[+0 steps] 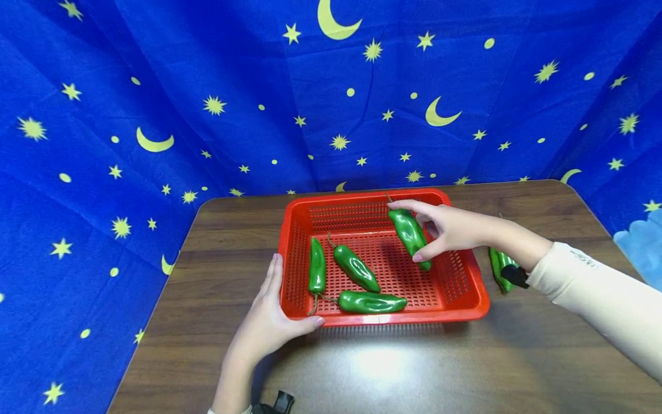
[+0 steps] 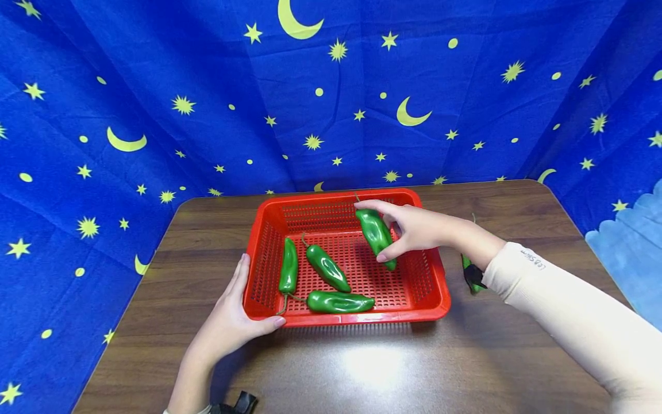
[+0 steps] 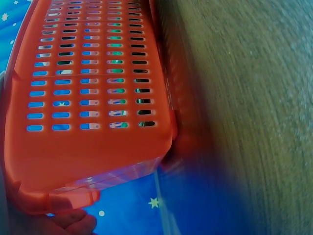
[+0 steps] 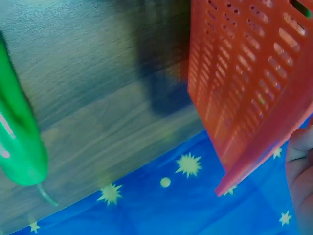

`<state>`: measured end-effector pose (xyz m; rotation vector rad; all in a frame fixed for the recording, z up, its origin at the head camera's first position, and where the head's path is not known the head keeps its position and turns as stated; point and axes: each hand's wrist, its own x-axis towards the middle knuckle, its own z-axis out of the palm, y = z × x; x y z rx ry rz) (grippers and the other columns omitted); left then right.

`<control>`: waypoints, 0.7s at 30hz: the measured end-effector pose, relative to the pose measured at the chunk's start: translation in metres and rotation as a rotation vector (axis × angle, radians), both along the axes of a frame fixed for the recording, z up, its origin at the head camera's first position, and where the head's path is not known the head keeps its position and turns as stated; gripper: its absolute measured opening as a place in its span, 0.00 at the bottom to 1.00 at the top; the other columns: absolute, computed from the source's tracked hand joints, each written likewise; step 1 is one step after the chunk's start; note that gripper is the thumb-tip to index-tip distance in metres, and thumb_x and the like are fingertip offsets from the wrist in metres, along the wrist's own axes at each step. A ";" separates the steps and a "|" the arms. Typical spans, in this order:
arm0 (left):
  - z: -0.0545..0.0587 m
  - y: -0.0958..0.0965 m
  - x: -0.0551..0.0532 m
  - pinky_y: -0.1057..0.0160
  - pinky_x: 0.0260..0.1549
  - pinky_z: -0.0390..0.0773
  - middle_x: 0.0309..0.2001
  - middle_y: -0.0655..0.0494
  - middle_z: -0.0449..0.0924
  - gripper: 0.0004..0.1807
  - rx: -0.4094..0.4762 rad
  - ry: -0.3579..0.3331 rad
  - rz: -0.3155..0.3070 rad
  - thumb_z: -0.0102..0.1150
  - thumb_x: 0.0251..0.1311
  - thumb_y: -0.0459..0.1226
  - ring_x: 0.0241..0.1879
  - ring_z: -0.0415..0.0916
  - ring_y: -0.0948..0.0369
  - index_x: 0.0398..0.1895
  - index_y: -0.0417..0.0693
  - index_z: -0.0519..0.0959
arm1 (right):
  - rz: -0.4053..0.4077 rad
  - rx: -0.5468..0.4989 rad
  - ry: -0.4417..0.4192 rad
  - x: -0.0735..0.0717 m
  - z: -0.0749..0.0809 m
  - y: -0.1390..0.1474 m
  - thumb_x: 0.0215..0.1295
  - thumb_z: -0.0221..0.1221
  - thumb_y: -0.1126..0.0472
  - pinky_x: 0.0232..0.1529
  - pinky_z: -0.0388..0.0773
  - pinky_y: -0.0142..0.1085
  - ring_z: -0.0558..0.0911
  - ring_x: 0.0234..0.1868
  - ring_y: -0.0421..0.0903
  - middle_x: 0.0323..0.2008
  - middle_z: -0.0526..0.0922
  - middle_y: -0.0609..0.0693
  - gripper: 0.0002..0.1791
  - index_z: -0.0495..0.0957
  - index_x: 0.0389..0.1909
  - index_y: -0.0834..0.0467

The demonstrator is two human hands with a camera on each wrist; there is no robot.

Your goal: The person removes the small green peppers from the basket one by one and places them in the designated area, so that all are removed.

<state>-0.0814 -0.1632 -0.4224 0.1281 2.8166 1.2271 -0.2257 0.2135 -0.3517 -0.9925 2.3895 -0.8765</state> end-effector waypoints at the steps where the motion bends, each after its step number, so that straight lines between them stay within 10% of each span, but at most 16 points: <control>1: 0.000 0.000 0.000 0.40 0.70 0.59 0.81 0.57 0.31 0.76 0.000 0.000 0.000 0.77 0.33 0.65 0.78 0.44 0.45 0.80 0.64 0.33 | -0.015 0.002 0.005 0.001 0.001 0.004 0.50 0.75 0.47 0.29 0.74 0.34 0.74 0.29 0.46 0.34 0.79 0.47 0.57 0.51 0.77 0.42; 21: 0.001 0.001 -0.001 0.40 0.69 0.61 0.81 0.56 0.31 0.77 -0.003 -0.002 -0.009 0.75 0.32 0.69 0.78 0.45 0.45 0.80 0.66 0.33 | -0.249 -0.099 0.103 0.026 0.001 0.107 0.48 0.75 0.65 0.21 0.68 0.35 0.70 0.23 0.38 0.35 0.80 0.48 0.58 0.52 0.77 0.45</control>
